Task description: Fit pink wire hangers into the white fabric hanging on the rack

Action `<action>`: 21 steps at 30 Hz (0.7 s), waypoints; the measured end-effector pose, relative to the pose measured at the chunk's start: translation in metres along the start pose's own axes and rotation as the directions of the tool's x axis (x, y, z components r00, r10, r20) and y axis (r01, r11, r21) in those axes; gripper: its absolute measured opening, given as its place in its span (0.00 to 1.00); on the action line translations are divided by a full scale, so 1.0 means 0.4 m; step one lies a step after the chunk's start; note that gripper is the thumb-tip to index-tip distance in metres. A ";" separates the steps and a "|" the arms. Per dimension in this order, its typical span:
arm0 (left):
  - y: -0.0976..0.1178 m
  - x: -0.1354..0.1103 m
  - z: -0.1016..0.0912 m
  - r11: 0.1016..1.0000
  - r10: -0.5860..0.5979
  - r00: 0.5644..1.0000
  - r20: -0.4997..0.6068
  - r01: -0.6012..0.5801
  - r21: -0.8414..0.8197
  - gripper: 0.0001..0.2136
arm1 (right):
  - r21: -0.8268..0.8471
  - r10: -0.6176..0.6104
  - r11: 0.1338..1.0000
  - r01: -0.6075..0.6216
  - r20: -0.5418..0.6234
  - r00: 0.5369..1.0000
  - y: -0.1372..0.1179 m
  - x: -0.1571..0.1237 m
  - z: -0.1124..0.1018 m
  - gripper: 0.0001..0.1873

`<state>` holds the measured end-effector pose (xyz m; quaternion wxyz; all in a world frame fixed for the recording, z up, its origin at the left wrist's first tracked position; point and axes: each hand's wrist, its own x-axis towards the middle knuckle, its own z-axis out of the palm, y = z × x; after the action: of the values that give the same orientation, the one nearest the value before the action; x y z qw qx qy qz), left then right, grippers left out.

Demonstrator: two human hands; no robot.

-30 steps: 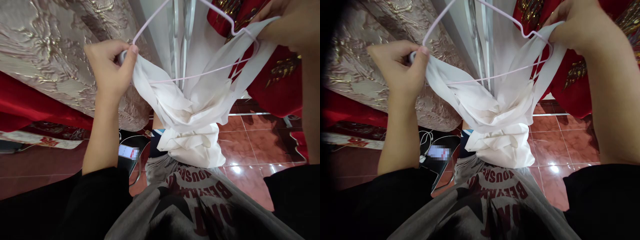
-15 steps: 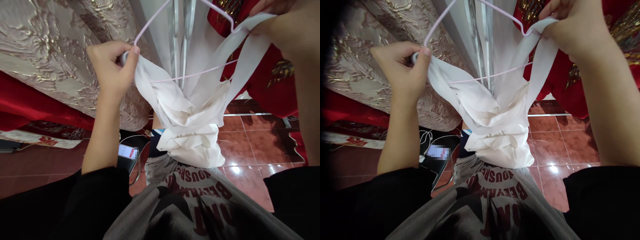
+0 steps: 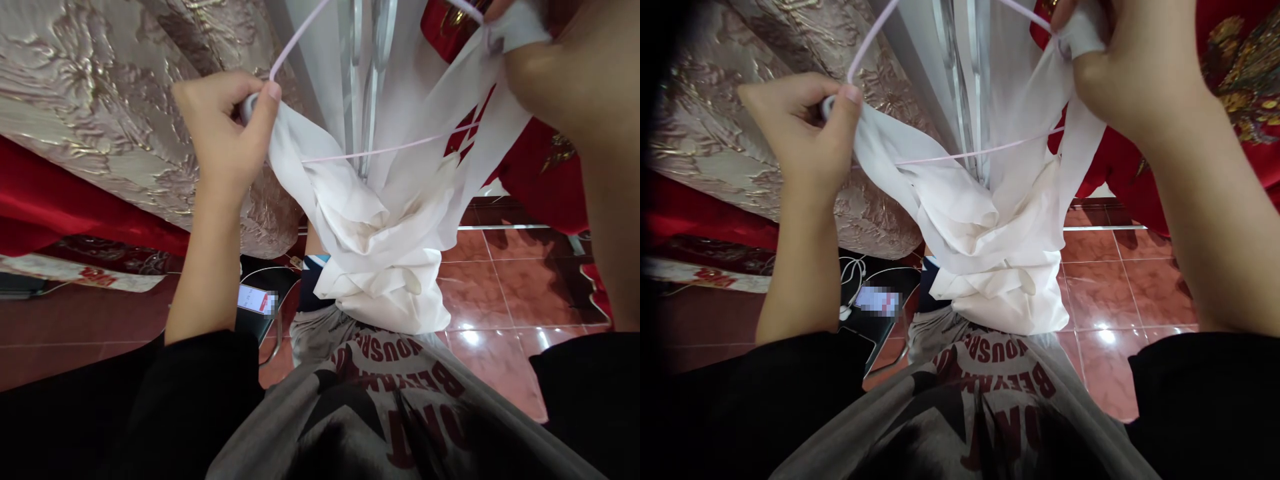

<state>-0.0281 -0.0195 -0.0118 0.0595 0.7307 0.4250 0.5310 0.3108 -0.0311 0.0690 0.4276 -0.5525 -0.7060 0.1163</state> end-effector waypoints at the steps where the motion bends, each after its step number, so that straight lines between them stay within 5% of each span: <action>1: 0.006 -0.002 0.001 0.999 -0.035 0.999 -0.007 0.035 -0.021 0.06 | -0.221 -0.072 0.971 0.085 0.069 0.995 -0.022 -0.016 -0.003 0.27; 3: 0.017 -0.002 0.002 0.996 -0.078 0.997 -0.018 0.077 -0.045 0.04 | -0.547 -0.143 0.789 0.280 0.280 0.949 -0.055 -0.047 -0.007 0.32; 8: 0.028 0.008 0.007 0.961 -0.247 0.969 0.016 0.247 -0.127 0.11 | -0.657 0.035 0.717 0.231 0.365 0.930 -0.034 -0.115 -0.010 0.45; 11: 0.021 0.013 0.017 0.935 -0.318 0.948 0.004 0.314 -0.166 0.15 | -0.562 -0.155 0.721 0.406 0.440 0.885 -0.002 -0.137 -0.009 0.36; 15: 0.010 0.012 0.028 0.930 -0.331 0.943 -0.016 0.324 -0.173 0.17 | -0.227 -0.454 0.790 0.569 0.406 0.793 0.020 -0.122 0.048 0.23; 18: 0.000 0.009 0.028 0.982 -0.175 0.985 -0.010 0.174 -0.079 0.16 | -0.051 -0.525 0.812 0.581 0.370 0.766 0.057 -0.088 0.151 0.21; 21: -0.011 -0.002 0.022 0.991 -0.125 0.991 -0.040 0.123 -0.055 0.20 | -0.116 -0.457 0.836 0.536 0.393 0.798 0.109 -0.072 0.262 0.24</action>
<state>-0.0234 -0.0143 -0.0183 0.1023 0.6894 0.4567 0.5529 0.2645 -0.0086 -0.0361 0.2462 -0.3611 -0.8993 0.0162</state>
